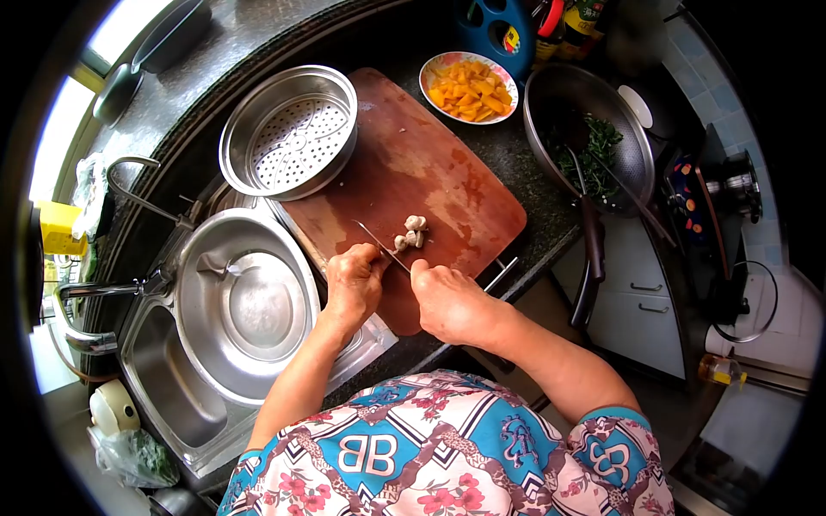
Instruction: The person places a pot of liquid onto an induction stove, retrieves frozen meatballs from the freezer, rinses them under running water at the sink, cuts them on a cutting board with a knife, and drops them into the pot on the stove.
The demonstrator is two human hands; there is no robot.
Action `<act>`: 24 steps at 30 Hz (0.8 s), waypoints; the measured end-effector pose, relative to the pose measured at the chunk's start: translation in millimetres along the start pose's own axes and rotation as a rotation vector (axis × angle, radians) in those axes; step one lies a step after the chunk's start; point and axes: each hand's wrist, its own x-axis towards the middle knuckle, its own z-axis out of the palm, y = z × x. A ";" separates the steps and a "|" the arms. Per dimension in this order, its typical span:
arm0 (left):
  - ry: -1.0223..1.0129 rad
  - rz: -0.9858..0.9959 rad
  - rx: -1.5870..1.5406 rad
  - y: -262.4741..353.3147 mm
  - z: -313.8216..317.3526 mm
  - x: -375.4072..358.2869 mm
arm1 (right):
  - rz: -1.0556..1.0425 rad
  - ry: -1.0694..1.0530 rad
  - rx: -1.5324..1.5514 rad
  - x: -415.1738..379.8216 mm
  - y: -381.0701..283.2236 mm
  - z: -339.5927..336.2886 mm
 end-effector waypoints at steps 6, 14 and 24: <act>-0.045 0.003 0.035 -7.0 -0.8 2.2 | 0.017 -0.030 -0.005 16.7 -9.6 0.7; 0.044 0.013 0.017 -11.5 0.6 4.1 | -0.045 0.078 0.026 39.3 6.1 21.7; -0.130 -0.463 -0.448 0.7 -30.0 23.9 | 0.102 0.226 0.643 -9.5 19.0 -18.3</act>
